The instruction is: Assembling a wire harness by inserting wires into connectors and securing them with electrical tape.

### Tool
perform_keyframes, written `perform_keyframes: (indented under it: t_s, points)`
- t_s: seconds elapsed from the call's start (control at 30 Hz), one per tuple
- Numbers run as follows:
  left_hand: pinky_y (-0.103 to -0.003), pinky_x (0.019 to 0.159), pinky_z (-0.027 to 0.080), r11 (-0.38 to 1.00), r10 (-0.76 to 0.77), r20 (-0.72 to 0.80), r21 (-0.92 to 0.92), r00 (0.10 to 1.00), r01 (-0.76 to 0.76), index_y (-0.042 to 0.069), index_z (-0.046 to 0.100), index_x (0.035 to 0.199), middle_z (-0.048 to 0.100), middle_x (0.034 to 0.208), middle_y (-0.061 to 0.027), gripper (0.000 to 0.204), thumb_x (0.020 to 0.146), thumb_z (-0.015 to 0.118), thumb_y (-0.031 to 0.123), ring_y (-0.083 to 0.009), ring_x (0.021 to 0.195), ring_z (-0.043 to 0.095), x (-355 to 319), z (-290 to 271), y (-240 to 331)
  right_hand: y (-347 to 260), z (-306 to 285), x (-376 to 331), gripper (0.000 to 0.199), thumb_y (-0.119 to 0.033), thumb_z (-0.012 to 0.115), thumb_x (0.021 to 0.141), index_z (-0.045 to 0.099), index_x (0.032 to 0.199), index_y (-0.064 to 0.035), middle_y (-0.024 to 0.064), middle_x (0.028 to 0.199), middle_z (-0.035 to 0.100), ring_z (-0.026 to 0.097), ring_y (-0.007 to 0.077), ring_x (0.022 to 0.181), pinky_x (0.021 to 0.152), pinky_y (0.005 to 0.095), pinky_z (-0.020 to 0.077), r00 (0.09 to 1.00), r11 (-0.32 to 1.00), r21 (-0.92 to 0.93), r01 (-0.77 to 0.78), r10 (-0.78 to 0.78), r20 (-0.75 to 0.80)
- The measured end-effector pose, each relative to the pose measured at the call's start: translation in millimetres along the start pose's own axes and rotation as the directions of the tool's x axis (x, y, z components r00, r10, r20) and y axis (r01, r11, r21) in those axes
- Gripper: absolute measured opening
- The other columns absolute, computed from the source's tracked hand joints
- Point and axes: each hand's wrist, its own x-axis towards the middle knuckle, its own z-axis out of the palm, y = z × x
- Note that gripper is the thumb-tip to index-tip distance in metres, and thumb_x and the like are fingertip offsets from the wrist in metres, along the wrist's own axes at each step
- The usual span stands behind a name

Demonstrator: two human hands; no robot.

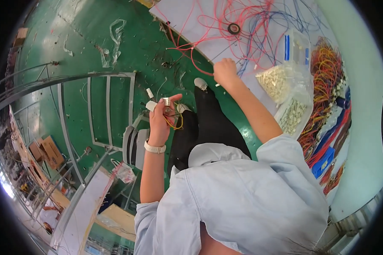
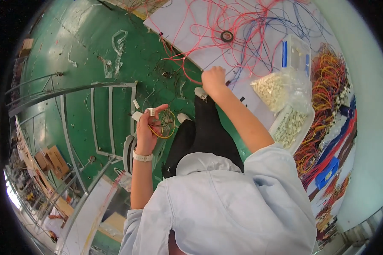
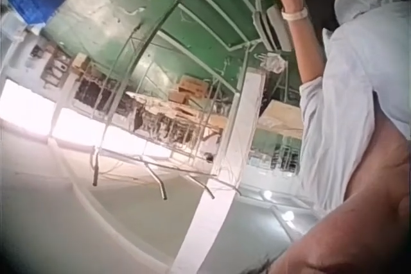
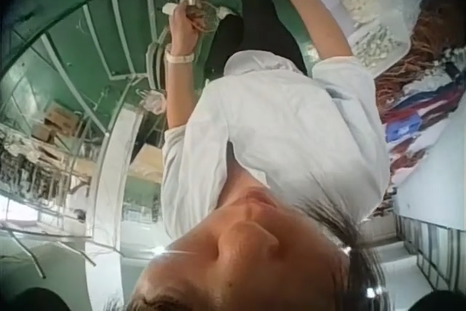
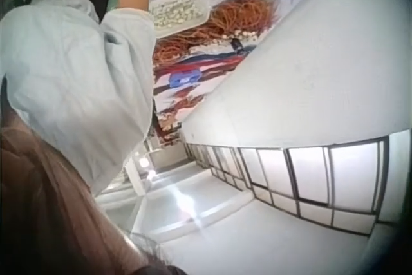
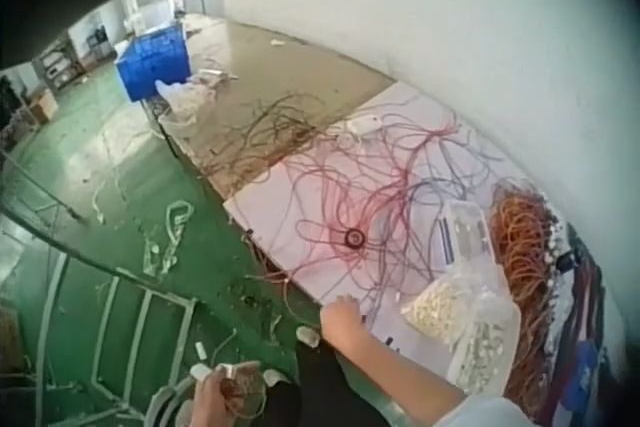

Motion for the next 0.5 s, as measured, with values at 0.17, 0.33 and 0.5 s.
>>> perform_keyframes:
  t_s: [0.17, 0.33, 0.5]
  points:
    - [-0.018, 0.039, 0.024, 0.996, -0.050, -0.167, -0.081, 0.985, 0.037, 0.006, 0.048, 0.074, 0.064, 0.113, -0.0174, 0.034, 0.098, 0.036, 0.026, -0.0006, 0.046, 0.029, 0, 1, -7, -70, 43, 100, 0.012, -0.010, 0.056, 0.075, 0.063, 0.080, -0.0032, 0.0142, 0.086, 0.061, 0.058, 0.0268, 0.085, 0.071, 0.0358, 0.0496, 0.813, 0.826, 0.280, 0.489, -0.315, -0.490]
    - [-0.018, 0.040, 0.024, 0.993, -0.064, -0.299, -0.117, 0.952, 0.029, 0.008, 0.045, 0.075, 0.065, 0.110, -0.0160, 0.033, 0.098, 0.037, 0.030, -0.0015, 0.047, 0.026, 3, 4, -9, -116, 120, 201, 0.020, -0.014, 0.055, 0.078, 0.067, 0.090, -0.0031, 0.0086, 0.090, 0.063, 0.058, 0.0236, 0.089, 0.067, 0.0332, 0.0480, 0.906, 0.901, -0.238, 0.362, -0.400, -0.135]
    - [-0.019, 0.041, 0.024, 0.976, -0.020, -0.387, -0.209, 0.922, -0.066, 0.004, 0.049, 0.078, 0.066, 0.093, -0.0120, 0.033, 0.099, 0.039, 0.028, -0.0022, 0.049, 0.032, 6, -1, -5, -113, 113, 235, 0.017, -0.017, 0.058, 0.081, 0.071, 0.085, -0.0080, 0.0117, 0.089, 0.070, 0.066, 0.0306, 0.089, 0.073, 0.0424, 0.0515, 0.874, 0.891, 0.031, 0.453, -0.450, 0.183]
